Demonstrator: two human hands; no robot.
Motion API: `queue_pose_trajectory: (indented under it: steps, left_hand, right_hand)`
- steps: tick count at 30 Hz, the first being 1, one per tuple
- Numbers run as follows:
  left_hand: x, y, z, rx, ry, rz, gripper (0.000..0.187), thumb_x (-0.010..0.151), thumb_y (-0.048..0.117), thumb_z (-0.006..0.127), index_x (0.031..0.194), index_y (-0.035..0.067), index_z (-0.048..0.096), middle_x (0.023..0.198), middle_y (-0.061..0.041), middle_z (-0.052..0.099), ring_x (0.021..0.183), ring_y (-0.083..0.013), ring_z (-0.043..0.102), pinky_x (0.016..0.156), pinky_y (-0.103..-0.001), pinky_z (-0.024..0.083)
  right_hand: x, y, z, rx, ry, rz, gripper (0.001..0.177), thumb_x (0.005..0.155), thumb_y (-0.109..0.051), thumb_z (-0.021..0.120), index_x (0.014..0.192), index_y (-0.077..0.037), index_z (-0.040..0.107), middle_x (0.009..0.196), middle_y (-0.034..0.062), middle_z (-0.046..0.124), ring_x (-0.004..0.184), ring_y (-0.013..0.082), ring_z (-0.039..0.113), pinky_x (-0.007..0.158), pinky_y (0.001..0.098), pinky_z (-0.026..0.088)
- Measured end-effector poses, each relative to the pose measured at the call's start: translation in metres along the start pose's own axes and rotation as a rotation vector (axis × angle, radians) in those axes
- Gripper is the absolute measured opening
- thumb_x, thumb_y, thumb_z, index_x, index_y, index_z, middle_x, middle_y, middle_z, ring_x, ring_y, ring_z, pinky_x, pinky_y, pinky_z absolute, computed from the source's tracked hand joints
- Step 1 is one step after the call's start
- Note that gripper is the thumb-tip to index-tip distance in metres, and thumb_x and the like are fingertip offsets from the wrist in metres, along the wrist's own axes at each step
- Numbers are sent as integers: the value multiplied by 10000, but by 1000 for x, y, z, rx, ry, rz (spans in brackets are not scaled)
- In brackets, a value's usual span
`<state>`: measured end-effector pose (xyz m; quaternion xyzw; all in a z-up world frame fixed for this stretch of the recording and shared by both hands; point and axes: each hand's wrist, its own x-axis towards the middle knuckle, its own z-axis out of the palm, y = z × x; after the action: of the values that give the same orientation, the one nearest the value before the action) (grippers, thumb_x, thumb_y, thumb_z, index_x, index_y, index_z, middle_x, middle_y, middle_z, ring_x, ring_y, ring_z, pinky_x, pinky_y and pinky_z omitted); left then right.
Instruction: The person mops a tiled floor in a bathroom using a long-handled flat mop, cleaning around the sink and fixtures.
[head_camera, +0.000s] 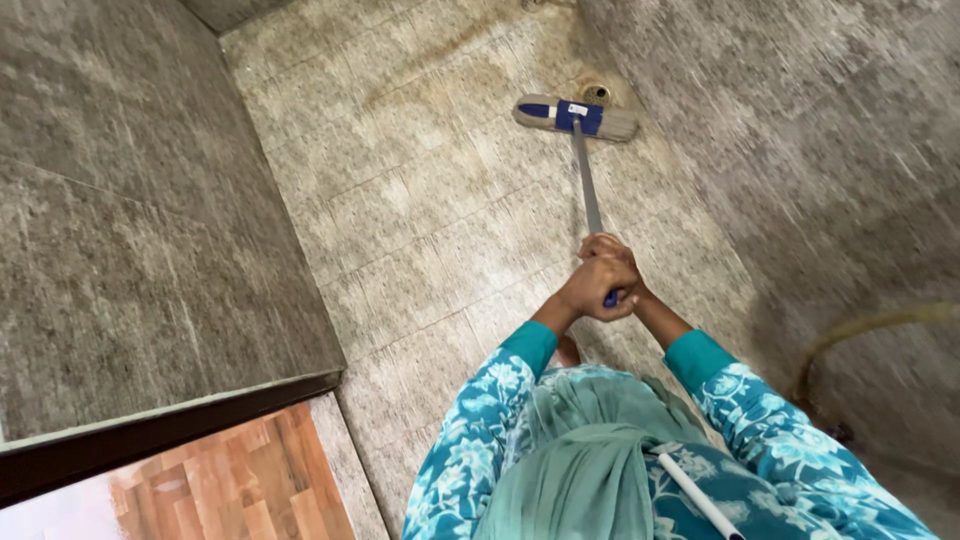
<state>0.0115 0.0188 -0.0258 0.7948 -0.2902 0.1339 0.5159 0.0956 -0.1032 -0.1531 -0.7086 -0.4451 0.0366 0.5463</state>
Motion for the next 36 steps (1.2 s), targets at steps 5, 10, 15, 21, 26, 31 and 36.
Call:
queue_pose_trajectory:
  steps: [5, 10, 15, 21, 26, 31, 36]
  left_hand:
    - [-4, 44, -3, 24, 56, 38, 282, 801, 217, 686, 638, 93, 492, 645, -105, 552, 677, -329, 604, 675, -455, 484]
    - [-28, 132, -30, 31, 26, -77, 295, 816, 223, 683, 632, 84, 500, 621, -107, 534, 625, -320, 569, 644, -433, 451]
    - [-49, 232, -52, -3, 29, -81, 247, 815, 280, 690, 695, 117, 547, 647, -77, 547, 615, -273, 583, 671, -413, 470]
    - [-47, 251, -61, -47, 171, 71, 351, 827, 350, 765, 702, 117, 533, 678, -95, 534, 646, -304, 580, 648, -414, 446]
    - [-53, 211, -55, -262, 93, 174, 378, 822, 438, 731, 838, 77, 622, 771, -91, 593, 715, -310, 600, 645, -388, 477]
    - [-48, 143, -38, -40, 187, 134, 470, 767, 517, 689, 780, 67, 554, 740, -121, 535, 706, -343, 568, 691, -442, 449]
    - [-12, 75, -49, 124, 291, -9, 468, 835, 554, 588, 717, 106, 521, 686, -84, 513, 697, -319, 549, 839, -442, 395]
  right_hand:
    - [-5, -38, -8, -99, -75, -9, 150, 853, -212, 638, 845, -66, 671, 935, 70, 695, 1120, 312, 649, 1007, 420, 481]
    - [-3, -154, 2, 181, -113, -112, 329, 773, -361, 663, 819, -39, 616, 869, 64, 641, 957, 269, 627, 919, 406, 491]
    - [-22, -257, 13, 290, -153, -69, 317, 782, -340, 676, 798, -30, 613, 849, 72, 621, 910, 250, 608, 873, 387, 491]
    - [-51, -271, 30, 263, -101, 55, 218, 820, -222, 716, 761, -22, 652, 829, 93, 623, 869, 252, 595, 789, 366, 490]
    - [-54, -240, 33, 336, -74, 124, 164, 830, -145, 718, 852, 13, 679, 890, 101, 676, 941, 251, 614, 854, 375, 490]
    - [-42, -150, 37, 444, -121, 192, 162, 825, -182, 659, 825, -21, 639, 872, 62, 642, 919, 201, 624, 853, 335, 507]
    - [3, -39, 39, 737, -133, 330, 239, 916, -233, 506, 945, -26, 622, 942, 9, 622, 939, 162, 611, 885, 303, 511]
